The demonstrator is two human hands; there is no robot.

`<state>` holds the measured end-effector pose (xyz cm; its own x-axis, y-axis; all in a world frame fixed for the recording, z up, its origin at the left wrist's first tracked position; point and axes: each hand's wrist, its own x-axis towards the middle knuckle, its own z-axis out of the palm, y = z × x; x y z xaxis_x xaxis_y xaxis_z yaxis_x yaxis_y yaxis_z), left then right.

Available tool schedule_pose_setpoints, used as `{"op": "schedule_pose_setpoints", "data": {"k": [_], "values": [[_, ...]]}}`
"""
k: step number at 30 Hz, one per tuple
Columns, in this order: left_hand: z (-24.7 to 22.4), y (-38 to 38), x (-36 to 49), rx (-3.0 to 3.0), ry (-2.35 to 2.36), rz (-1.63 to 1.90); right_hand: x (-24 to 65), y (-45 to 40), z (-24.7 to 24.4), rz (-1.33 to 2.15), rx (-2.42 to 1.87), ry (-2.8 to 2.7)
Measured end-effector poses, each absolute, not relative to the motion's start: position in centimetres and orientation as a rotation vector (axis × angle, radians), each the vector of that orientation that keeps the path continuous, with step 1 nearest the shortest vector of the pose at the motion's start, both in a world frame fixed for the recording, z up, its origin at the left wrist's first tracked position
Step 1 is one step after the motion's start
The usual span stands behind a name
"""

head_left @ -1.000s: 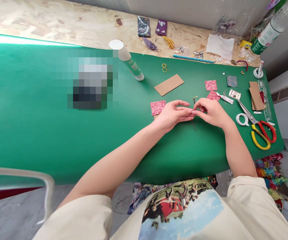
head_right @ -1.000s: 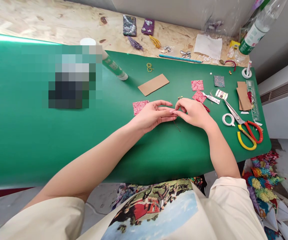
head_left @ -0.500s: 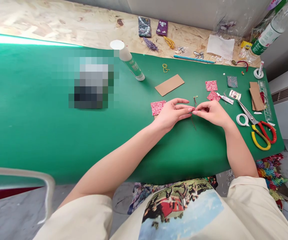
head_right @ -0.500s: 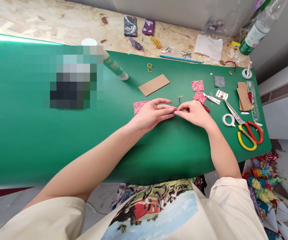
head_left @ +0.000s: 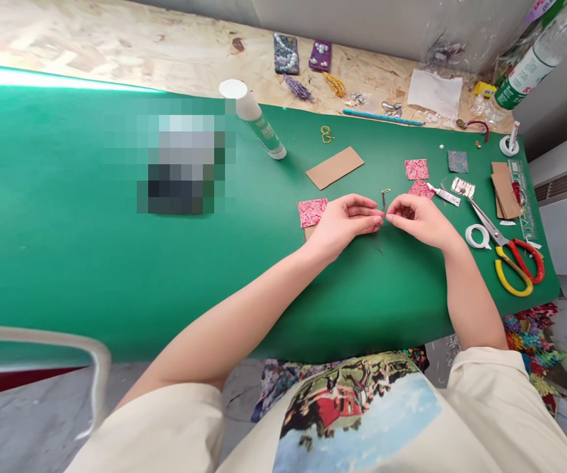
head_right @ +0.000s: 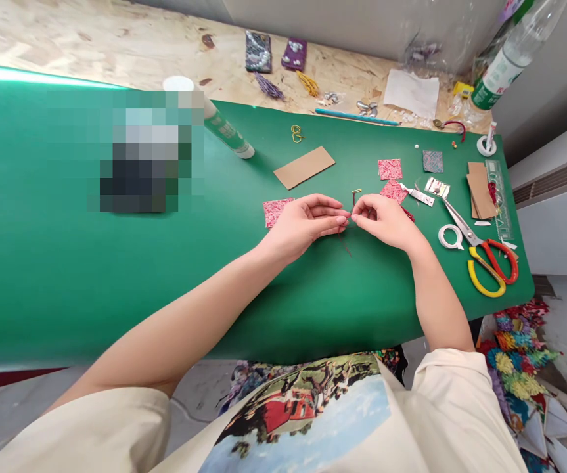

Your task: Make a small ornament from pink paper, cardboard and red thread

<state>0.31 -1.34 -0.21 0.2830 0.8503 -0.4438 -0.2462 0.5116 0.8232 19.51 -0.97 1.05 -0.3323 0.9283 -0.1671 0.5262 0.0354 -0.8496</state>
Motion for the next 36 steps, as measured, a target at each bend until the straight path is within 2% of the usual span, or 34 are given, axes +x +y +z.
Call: {"op": "schedule_pose_setpoints", "data": {"k": [12, 17, 26, 32, 36], "values": [[-0.3, -1.3, 0.3, 1.003, 1.122, 0.765, 19.8, -0.7, 0.9, 1.295, -1.609, -1.751], [-0.5, -1.4, -0.1, 1.377, 1.24, 0.722, 19.9, -0.6, 0.8, 1.093, -1.667, -1.823], [-0.1, -1.8, -0.6, 1.578, 1.249, 0.585, 20.6, 0.1, -0.2, 0.664, -1.655, -1.978], [0.5, -2.1, -1.0, 1.637, 1.168, 0.4, 20.6, 0.0, -0.1, 0.548, -1.623, -1.937], [0.4, -2.1, -1.1, 1.717, 1.102, 0.389, 20.5, -0.3, 0.2, 0.588, -1.581, -1.893]]}}
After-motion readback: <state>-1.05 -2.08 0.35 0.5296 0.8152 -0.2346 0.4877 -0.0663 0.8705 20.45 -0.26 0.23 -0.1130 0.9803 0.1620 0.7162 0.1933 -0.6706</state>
